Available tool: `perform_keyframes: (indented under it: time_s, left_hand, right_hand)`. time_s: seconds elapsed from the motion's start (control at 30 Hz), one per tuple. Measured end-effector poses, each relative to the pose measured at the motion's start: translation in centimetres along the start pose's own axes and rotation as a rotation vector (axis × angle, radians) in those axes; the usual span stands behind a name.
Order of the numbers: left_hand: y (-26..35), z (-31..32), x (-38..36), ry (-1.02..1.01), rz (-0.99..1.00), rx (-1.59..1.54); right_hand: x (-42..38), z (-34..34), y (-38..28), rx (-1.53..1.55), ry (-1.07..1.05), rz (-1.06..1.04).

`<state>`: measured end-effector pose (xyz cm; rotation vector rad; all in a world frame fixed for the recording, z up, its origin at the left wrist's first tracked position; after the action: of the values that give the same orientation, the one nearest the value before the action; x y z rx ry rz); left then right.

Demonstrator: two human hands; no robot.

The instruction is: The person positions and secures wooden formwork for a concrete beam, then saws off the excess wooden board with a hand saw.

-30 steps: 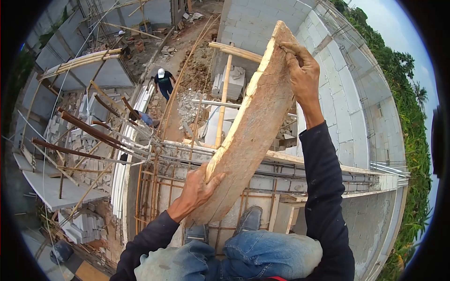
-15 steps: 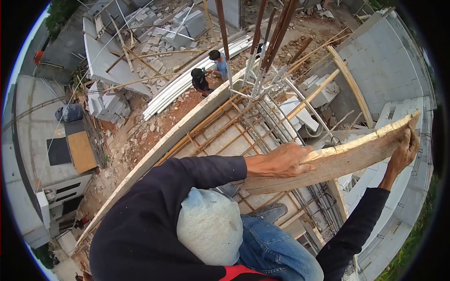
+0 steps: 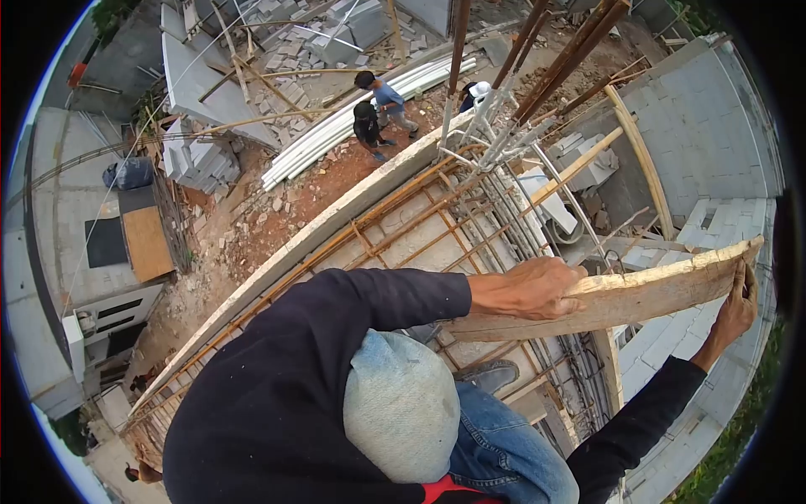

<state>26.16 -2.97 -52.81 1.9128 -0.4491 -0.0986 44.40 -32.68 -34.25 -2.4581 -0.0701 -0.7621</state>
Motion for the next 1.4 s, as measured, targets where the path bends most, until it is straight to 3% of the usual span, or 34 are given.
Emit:
perform_keyframes:
  time_s: [0.13,0.17,0.23,0.37,0.43,0.57,0.67,0.73,0.77,1.1,1.23,1.4]
  left_hand:
    - [-0.1,0.2,0.2,0.000,0.013,0.011]
    - [-0.2,0.3,0.2,0.000,0.013,0.009]
    - [-0.1,0.2,0.3,0.021,0.013,-0.027]
    - [0.0,0.1,0.4,-0.049,-0.035,-0.026]
    - [0.0,0.1,0.4,-0.029,-0.014,-0.043]
    - [-0.2,0.2,0.5,-0.013,0.030,-0.034]
    - [-0.1,0.1,0.6,-0.002,0.041,-0.041]
    - [-0.4,0.2,0.7,-0.024,0.025,-0.022]
    - [-0.5,0.3,0.8,-0.025,0.025,-0.024]
    - [-1.8,0.1,0.8,-0.057,-0.023,-0.030]
    - [-1.6,0.1,1.4,-0.088,-0.077,0.009]
    - [-1.0,-0.1,1.6,-0.061,-0.066,-0.052]
  right_hand:
    - [1.2,0.8,1.3,-0.105,-0.117,-0.002]
    - [1.5,0.9,1.6,-0.107,-0.118,-0.002]
    - [1.7,0.7,0.9,-0.393,-0.034,-0.173]
    - [2.1,0.8,2.1,-0.437,-0.025,-0.170]
    - [2.3,0.9,3.9,-0.260,-0.134,0.038]
    - [2.2,-0.1,4.8,-0.273,-0.121,0.019]
    - [3.1,0.0,8.7,-0.085,-0.305,0.071]
    - [2.5,0.5,8.7,0.380,-0.258,0.197]
    - [2.4,0.7,8.8,0.378,-0.258,0.198]
    - [1.9,3.0,5.3,0.355,-0.317,0.153]
    - [-0.5,2.0,-2.1,0.125,-0.205,0.033]
    - [-0.9,2.0,-3.1,0.121,-0.076,-0.030]
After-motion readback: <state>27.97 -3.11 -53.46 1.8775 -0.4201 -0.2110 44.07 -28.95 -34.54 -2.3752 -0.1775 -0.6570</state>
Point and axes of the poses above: each hand's wrist, its own x-axis towards the middle knuckle, its own z-axis out of the palm, y = z × x, the point moved 8 cm from there along x, towards the middle knuckle, and after that the axes turned 5 degrees about x, right-handed, at the moved point
